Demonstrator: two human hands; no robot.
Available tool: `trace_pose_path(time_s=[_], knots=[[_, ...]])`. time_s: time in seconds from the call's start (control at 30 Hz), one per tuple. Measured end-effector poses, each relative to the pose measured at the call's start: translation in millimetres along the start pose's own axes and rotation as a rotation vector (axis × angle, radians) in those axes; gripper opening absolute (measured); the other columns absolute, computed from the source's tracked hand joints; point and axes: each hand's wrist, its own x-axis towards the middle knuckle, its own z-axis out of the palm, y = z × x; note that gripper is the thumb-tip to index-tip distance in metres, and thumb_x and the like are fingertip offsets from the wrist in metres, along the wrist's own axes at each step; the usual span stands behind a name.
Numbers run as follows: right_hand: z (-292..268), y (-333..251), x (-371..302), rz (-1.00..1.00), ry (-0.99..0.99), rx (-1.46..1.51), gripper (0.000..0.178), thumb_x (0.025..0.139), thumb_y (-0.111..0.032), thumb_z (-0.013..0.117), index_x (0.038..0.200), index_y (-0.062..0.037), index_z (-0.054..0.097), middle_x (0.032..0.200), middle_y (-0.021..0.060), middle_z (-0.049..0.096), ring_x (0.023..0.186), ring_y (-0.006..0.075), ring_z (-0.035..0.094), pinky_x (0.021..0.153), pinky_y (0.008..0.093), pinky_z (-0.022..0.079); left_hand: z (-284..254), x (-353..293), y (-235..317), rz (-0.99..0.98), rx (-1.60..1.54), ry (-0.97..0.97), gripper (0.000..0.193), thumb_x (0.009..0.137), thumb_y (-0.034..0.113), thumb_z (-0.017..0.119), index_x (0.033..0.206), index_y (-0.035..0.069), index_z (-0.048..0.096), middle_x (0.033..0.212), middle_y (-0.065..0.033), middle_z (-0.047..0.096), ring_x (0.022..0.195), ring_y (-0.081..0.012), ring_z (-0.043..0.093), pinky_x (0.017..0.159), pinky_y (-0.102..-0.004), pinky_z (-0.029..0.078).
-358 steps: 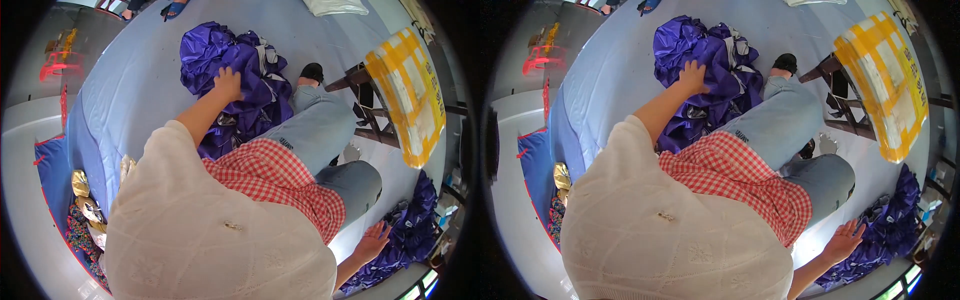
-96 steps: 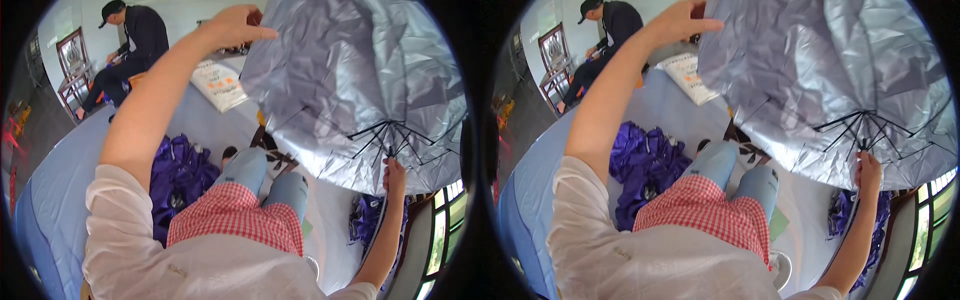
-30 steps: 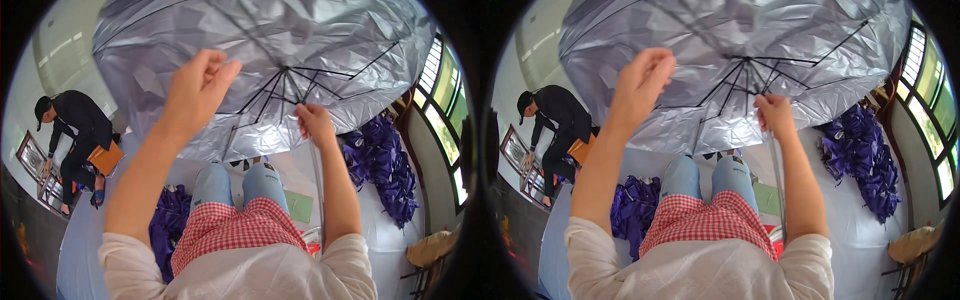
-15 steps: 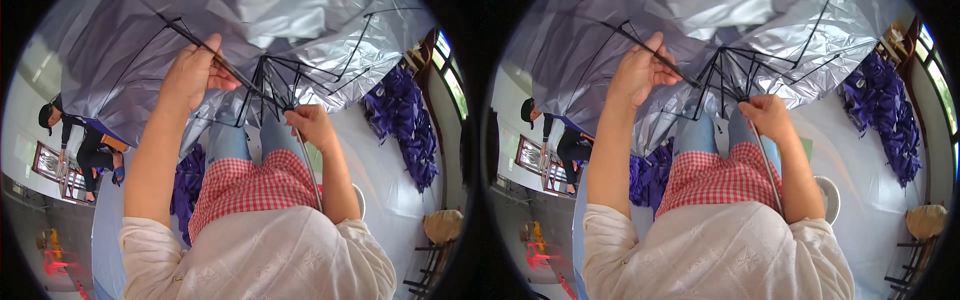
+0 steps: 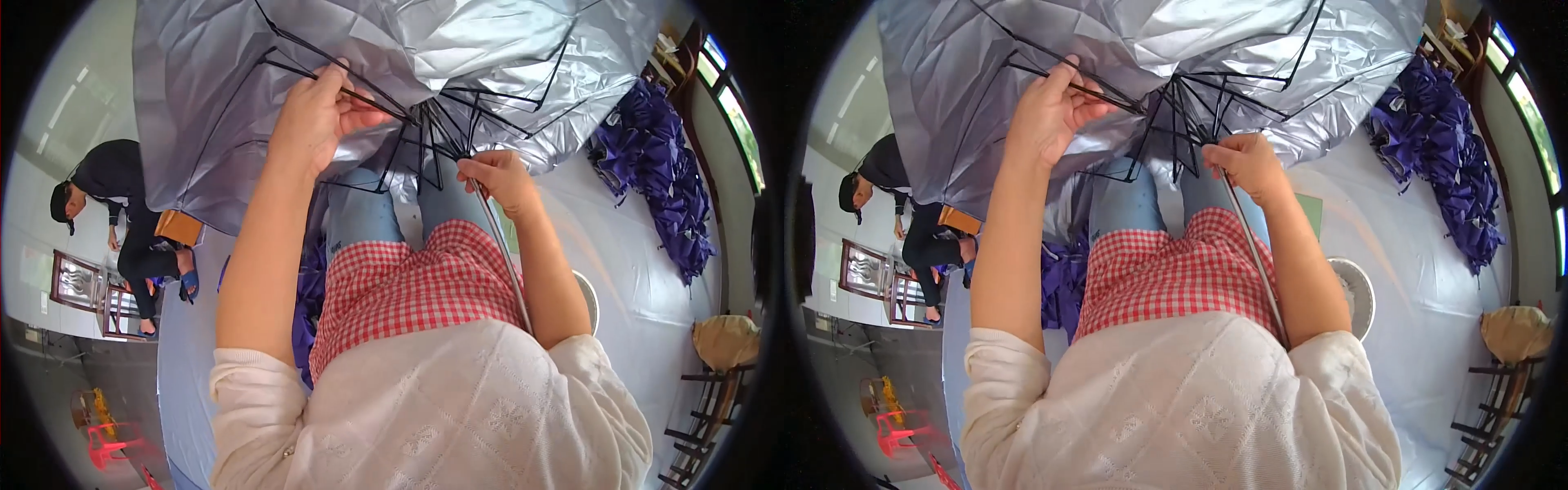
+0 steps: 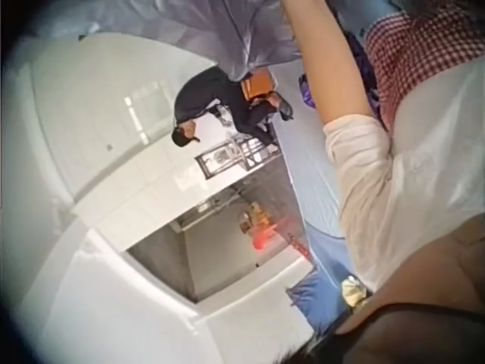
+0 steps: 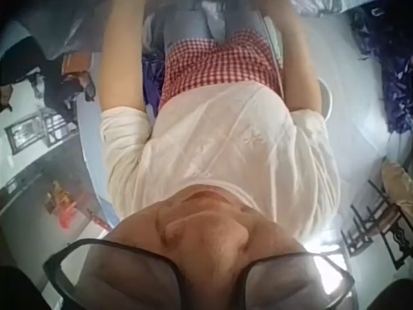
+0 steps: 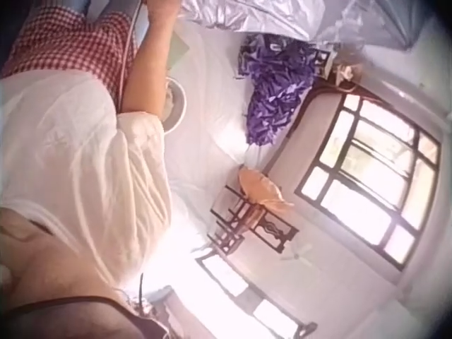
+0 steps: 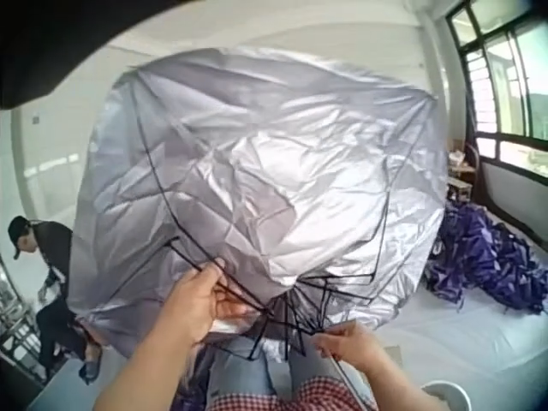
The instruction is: Assembling umbrellas by using a glue gun to attach the fabric to the metal ribs.
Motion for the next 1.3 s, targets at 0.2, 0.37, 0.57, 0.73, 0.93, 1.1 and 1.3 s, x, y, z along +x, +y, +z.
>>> trace_pose_path(time_s=[0.2, 0.37, 0.57, 0.73, 0.93, 1.1, 1.3], knots=[[20.2, -68.8, 98.8, -0.357, 0.329, 0.024, 0.029, 0.078, -0.027, 0.066, 0.071, 0.0017, 0.068, 0.060, 0.0049, 0.063, 0.053, 0.0094, 0.055, 0.051, 0.0246, 0.044, -13.0, 113.0, 50.5, 0.271, -0.237, 0.106, 0.021, 0.095, 0.020, 0.049, 0.085, 0.002, 0.054, 0.070, -0.0085, 0.058, 0.052, -0.0187, 0.054, 0.050, -0.0296, 0.049], [59.9, -106.3, 80.7, -0.411, 0.220, -0.076, 0.035, 0.081, -0.031, 0.065, 0.069, 0.0019, 0.066, 0.065, 0.0052, 0.063, 0.059, 0.0104, 0.054, 0.057, 0.0261, 0.041, -134.3, 181.4, 43.6, 0.566, 0.303, 0.064, 0.035, 0.098, 0.030, 0.042, 0.082, 0.002, 0.056, 0.065, -0.0097, 0.059, 0.051, -0.0180, 0.055, 0.048, -0.0299, 0.048], [49.4, -50.2, 43.6, -0.116, 0.104, -0.186, 0.028, 0.082, -0.025, 0.065, 0.069, -0.0003, 0.067, 0.058, 0.0025, 0.060, 0.055, 0.0068, 0.052, 0.051, 0.0252, 0.039, -15.1, 58.6, 23.6, -0.015, 0.541, -0.015, 0.038, 0.097, 0.027, 0.040, 0.083, -0.006, 0.052, 0.076, -0.0174, 0.059, 0.061, -0.0262, 0.066, 0.052, -0.0312, 0.053], [48.8, -66.4, 65.2, -0.618, 0.366, -0.562, 0.031, 0.086, -0.030, 0.063, 0.082, 0.0003, 0.065, 0.064, 0.0016, 0.060, 0.056, 0.0073, 0.050, 0.051, 0.0262, 0.038, -33.3, 73.2, 8.8, 0.021, 0.315, 0.120, 0.035, 0.095, 0.023, 0.037, 0.080, -0.006, 0.053, 0.072, -0.0165, 0.058, 0.059, -0.0256, 0.064, 0.049, -0.0306, 0.051], [65.2, -122.2, 88.0, -0.696, -0.035, -0.340, 0.029, 0.093, -0.027, 0.057, 0.080, -0.0009, 0.058, 0.061, 0.0003, 0.045, 0.059, 0.0104, 0.040, 0.053, 0.0294, 0.035, -18.2, 71.1, -4.1, -0.014, 0.355, -0.090, 0.038, 0.094, 0.026, 0.040, 0.087, -0.009, 0.052, 0.071, -0.0165, 0.059, 0.056, -0.0252, 0.064, 0.048, -0.0309, 0.052], [67.3, -89.0, 79.3, -0.665, 0.082, -0.242, 0.030, 0.092, -0.025, 0.058, 0.074, -0.0013, 0.057, 0.060, 0.0006, 0.047, 0.059, 0.0094, 0.039, 0.053, 0.0287, 0.035, -4.0, 53.9, -24.3, 0.082, 0.609, -0.114, 0.035, 0.094, 0.023, 0.042, 0.088, -0.011, 0.051, 0.067, -0.0189, 0.062, 0.054, -0.0240, 0.066, 0.053, -0.0306, 0.053], [76.8, -85.1, 70.4, -0.626, 0.194, -0.197, 0.029, 0.093, -0.022, 0.058, 0.073, -0.0015, 0.059, 0.061, -0.0014, 0.050, 0.058, 0.0073, 0.042, 0.054, 0.0265, 0.037, 4.9, 42.2, -24.3, -0.016, 0.574, -0.050, 0.038, 0.099, 0.027, 0.039, 0.088, -0.006, 0.053, 0.066, -0.0134, 0.059, 0.052, -0.0204, 0.062, 0.047, -0.0282, 0.052]])
